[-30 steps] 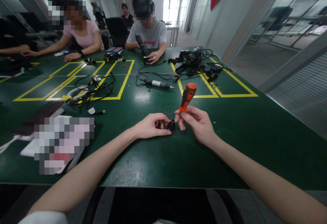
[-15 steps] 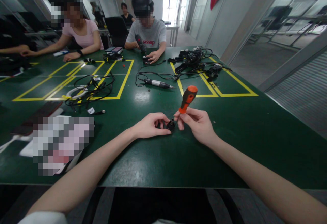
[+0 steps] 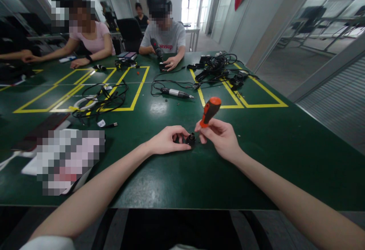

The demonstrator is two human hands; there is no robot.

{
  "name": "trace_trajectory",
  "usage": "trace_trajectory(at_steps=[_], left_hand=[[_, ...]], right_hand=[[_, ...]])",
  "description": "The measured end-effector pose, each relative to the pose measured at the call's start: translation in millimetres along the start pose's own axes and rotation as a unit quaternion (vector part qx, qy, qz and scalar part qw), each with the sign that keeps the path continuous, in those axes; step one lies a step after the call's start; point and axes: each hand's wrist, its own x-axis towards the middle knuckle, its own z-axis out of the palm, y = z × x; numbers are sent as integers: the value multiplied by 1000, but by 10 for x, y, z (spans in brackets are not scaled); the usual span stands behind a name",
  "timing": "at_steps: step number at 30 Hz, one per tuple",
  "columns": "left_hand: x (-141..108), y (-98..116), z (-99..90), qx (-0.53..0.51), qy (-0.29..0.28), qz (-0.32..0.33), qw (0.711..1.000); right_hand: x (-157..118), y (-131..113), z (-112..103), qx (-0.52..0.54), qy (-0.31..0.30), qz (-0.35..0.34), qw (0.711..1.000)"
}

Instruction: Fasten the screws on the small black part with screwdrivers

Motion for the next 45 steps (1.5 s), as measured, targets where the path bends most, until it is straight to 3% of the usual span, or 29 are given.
trace_trajectory(at_steps=[8, 18, 23, 32, 37, 45], left_hand=[[-2, 20, -1, 9, 0, 0, 1000], [-1, -14, -13, 23, 3, 11, 1000], [-2, -1, -30, 17, -7, 15, 1000], [-11, 14, -54, 8, -14, 2, 1000], [-7, 0, -52, 6, -16, 15, 1000], [-22, -11, 22, 77, 23, 47, 996]], right_hand=[[-12, 11, 18, 48, -15, -7, 999], [11, 3, 0, -5, -6, 0, 1000], [-7, 10, 6, 26, -20, -1, 999], [8, -13, 3, -8, 8, 9, 1000], [1, -10, 0, -3, -14, 1, 1000], [-20, -1, 25, 11, -8, -13, 1000]])
